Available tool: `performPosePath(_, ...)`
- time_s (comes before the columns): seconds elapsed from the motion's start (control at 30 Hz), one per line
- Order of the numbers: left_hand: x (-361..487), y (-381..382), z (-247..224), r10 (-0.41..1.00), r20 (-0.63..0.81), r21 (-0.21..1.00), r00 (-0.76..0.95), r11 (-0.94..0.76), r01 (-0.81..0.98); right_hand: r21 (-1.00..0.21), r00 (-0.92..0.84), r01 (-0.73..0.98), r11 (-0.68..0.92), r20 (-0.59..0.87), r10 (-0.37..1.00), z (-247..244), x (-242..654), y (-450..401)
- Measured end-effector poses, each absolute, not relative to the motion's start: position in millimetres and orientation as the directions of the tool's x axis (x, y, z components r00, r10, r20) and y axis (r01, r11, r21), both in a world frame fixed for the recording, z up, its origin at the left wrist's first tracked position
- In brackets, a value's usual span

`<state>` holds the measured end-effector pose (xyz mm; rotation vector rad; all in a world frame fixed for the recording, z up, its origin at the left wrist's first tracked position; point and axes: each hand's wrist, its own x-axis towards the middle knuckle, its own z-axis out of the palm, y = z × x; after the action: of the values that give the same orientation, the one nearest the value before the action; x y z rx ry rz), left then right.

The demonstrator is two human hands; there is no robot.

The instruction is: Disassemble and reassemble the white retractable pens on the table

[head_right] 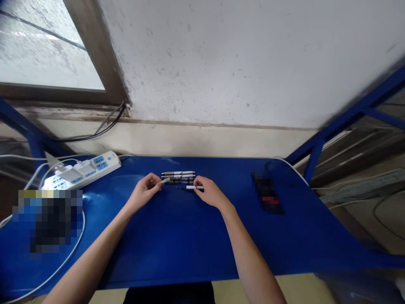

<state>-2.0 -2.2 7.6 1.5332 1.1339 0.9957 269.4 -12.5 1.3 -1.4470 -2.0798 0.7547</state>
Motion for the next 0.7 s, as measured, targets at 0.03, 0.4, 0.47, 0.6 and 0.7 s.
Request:
performPosePath(0.03,-1.8,-1.8,7.1,0.968,0.065,0.977,0.241,-0.111,0.182,-0.675,-0.327,0.672,0.304,0.098,0.940,0.3,267.3,-12.9)
performPosePath(0.4,-0.8,-1.6,4.8,0.968,0.054,0.988,0.244,-0.087,0.126,-0.656,-0.404,0.626,0.421,0.190,0.895,0.0,242.2,-21.6)
performPosePath(0.47,-0.6,-1.5,4.5,0.968,0.050,0.990,0.247,-0.080,0.116,-0.663,-0.402,0.619,0.420,0.192,0.895,0.8,240.7,-22.3)
performPosePath(0.6,0.0,-0.4,2.9,0.969,0.015,0.997,0.246,-0.032,0.066,-0.672,-0.387,0.613,0.415,0.203,0.900,2.9,243.2,-21.8)
performPosePath(0.7,0.9,0.1,2.4,0.965,-0.048,0.998,0.258,0.058,-0.030,-0.700,-0.310,0.598,0.391,0.247,0.918,4.9,248.1,-19.3)
